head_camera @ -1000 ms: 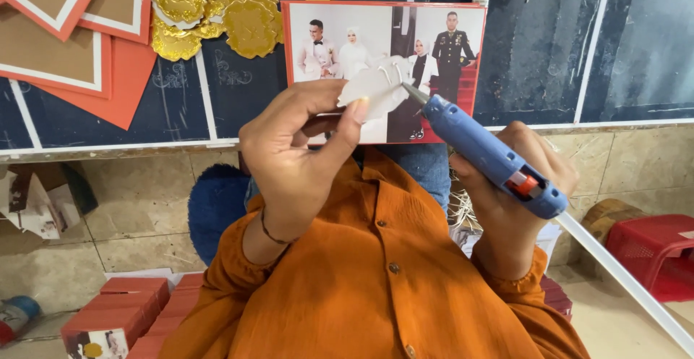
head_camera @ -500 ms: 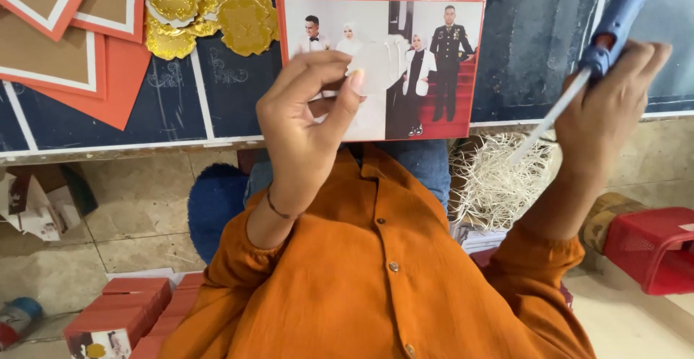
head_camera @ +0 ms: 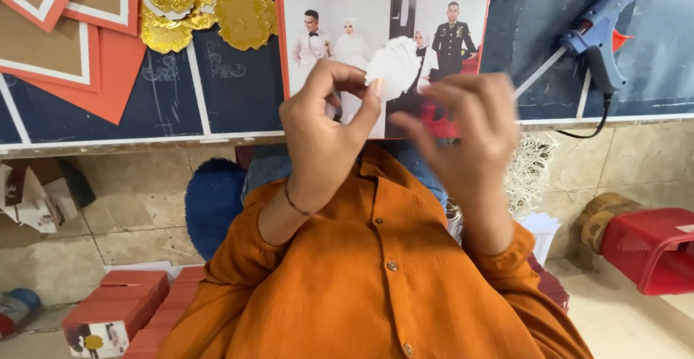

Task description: Assembling wedding invitations by gluing decorative gold emblems onto printed cards using a hot glue gun.

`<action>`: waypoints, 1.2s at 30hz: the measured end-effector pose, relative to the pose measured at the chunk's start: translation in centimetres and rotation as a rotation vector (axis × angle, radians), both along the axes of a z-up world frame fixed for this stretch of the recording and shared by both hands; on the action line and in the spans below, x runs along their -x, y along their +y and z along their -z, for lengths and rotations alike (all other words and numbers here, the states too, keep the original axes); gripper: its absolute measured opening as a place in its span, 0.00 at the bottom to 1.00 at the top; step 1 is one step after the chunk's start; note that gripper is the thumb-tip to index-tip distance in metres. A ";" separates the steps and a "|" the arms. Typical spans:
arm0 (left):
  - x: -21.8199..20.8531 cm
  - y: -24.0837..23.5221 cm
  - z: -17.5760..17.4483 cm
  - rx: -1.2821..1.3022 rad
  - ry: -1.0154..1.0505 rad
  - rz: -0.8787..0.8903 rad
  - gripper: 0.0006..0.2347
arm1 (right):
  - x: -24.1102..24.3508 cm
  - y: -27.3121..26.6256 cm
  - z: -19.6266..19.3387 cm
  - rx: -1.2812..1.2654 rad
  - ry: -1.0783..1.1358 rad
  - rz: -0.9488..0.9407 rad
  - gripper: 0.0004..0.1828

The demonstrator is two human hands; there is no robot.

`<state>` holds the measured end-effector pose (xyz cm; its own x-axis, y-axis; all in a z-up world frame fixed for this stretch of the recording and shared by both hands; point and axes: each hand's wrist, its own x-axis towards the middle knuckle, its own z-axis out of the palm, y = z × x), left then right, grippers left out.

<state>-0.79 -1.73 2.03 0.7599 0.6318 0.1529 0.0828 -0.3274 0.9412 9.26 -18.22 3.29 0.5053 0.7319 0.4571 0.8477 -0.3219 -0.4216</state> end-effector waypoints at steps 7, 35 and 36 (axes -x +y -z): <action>-0.1 -0.3 -0.9 -0.171 -0.042 0.051 0.06 | 1.7 2.3 -0.5 -0.023 0.045 0.051 0.05; -0.9 2.1 1.9 -0.389 0.129 -0.001 0.09 | -1.0 1.0 1.1 0.087 0.597 0.276 0.06; -0.9 2.1 2.0 -0.398 0.136 -0.002 0.09 | -1.1 1.0 1.2 0.100 0.595 0.283 0.06</action>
<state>0.09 0.39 0.00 0.7890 0.5449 0.2838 0.1985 -0.6632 0.7216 10.31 -17.17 2.11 0.8291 0.5586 -0.0219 0.3572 -0.5595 -0.7479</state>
